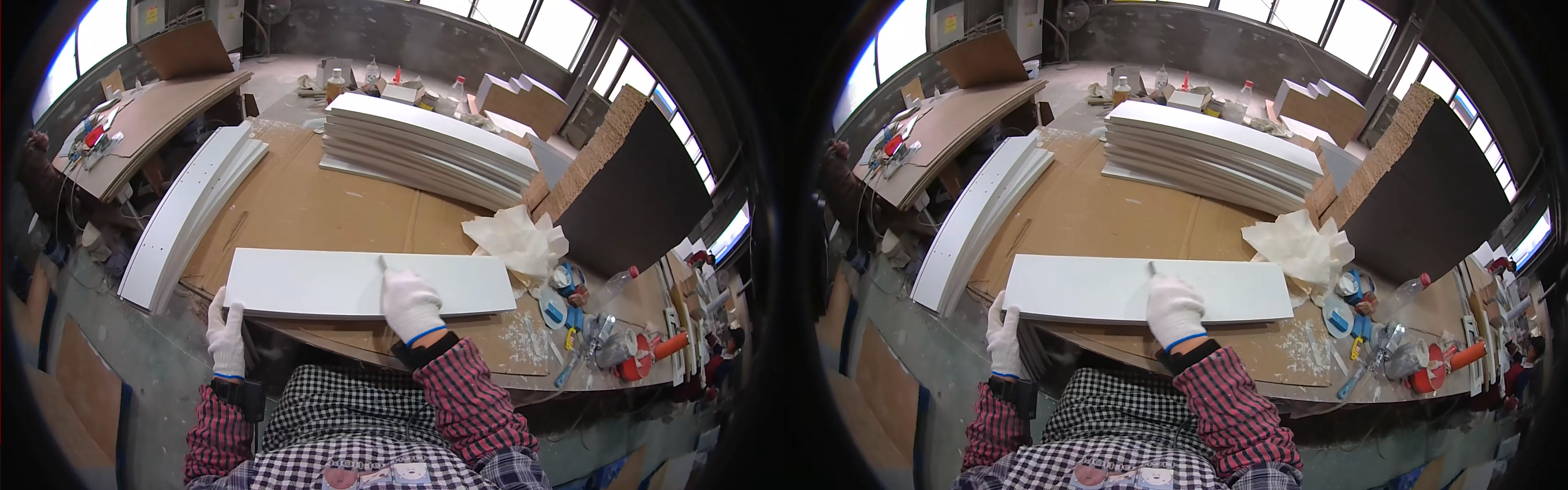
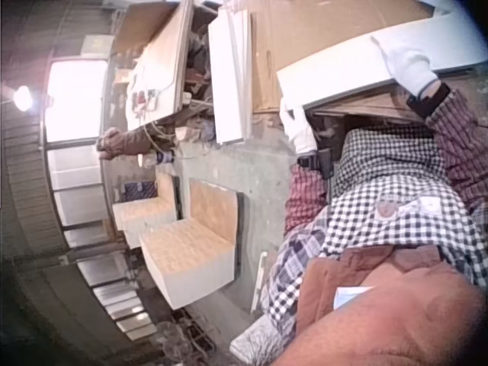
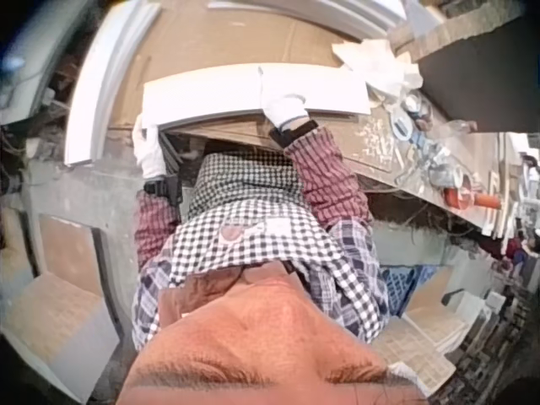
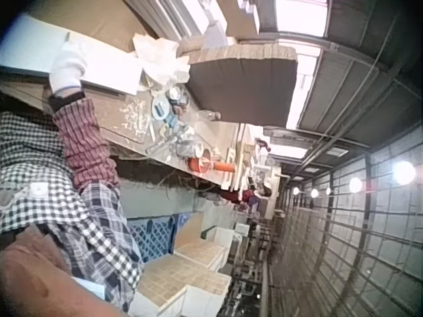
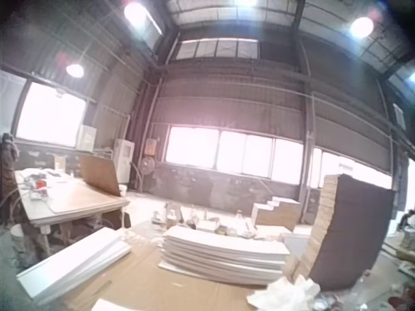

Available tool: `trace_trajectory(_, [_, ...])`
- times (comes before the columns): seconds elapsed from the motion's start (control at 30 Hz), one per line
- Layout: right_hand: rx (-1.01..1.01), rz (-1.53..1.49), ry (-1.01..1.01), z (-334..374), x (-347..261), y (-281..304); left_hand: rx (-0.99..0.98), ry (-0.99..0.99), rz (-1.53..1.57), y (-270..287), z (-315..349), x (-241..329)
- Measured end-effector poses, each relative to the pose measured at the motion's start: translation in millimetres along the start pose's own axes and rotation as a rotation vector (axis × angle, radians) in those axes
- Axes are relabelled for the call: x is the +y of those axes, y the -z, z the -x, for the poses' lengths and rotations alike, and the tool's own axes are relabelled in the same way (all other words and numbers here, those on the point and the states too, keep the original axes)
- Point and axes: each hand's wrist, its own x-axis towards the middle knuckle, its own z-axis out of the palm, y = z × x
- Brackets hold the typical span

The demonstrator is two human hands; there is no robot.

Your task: The person scrapes the edges of white rectangular boards using a metal scraper. They handle the boards one by one, flipping them over to scrape different sides and edges. The person stacks the processed boards on the table.

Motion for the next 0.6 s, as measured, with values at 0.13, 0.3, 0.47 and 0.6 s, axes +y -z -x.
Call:
trace_trajectory(0.13, [0.098, -0.209, 0.427, 20, -25, -9, 0.024, 0.01, -0.023, 10, 12, 5])
trace_trajectory(0.3, [0.164, 0.076, -0.116, -3, 62, 0, -0.071, 0.099, 0.056, 22, 33, 21])
trace_trajectory(0.47, [0.136, 0.183, -0.026, -11, 16, -19, -0.135, 0.264, 0.251, 26, 42, 39])
trace_trajectory(0.6, [0.093, 0.066, 0.491, 17, -77, -28, -0.14, 0.309, 0.435, 30, 39, 20])
